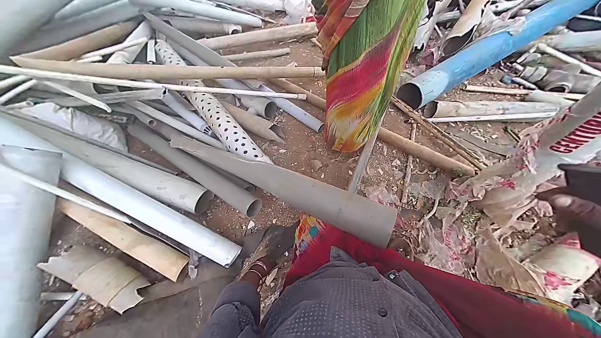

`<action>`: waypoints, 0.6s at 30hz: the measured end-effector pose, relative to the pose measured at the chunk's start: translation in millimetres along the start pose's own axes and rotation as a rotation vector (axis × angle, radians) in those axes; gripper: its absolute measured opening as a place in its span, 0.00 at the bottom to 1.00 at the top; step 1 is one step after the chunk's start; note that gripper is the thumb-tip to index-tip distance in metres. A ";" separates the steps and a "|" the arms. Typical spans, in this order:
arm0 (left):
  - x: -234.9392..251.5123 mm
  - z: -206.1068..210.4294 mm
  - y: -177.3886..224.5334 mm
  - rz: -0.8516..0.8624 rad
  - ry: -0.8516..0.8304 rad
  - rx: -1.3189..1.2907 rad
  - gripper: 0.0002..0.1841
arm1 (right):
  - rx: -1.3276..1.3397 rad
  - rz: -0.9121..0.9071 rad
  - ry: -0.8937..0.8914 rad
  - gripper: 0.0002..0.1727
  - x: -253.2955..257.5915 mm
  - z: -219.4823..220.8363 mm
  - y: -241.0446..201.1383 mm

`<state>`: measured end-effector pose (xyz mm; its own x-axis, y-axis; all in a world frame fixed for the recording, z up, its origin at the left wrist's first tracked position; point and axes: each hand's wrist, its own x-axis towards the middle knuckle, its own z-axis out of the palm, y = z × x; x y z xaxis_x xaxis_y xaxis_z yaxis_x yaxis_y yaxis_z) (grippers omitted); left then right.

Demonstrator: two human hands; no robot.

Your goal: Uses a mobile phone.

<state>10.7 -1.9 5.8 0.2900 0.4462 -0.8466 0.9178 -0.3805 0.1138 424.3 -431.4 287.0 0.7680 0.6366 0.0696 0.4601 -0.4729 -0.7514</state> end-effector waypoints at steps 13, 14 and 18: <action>-42.8 -36.4 125.9 0.330 0.370 -0.498 0.31 | -0.116 0.269 -0.480 0.36 -72.2 76.9 18.8; -48.6 -36.5 133.4 0.358 0.397 -0.442 0.32 | -0.103 0.260 -0.462 0.36 -74.5 76.2 18.0; -70.5 -24.2 161.8 0.355 0.419 -0.168 0.37 | -0.093 0.244 -0.448 0.37 -79.9 75.2 19.2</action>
<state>145.3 -75.3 96.4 0.6393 0.6105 -0.4675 0.7654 -0.4468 0.4632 338.3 -445.5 217.7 0.6014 0.6895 -0.4037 0.3443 -0.6796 -0.6477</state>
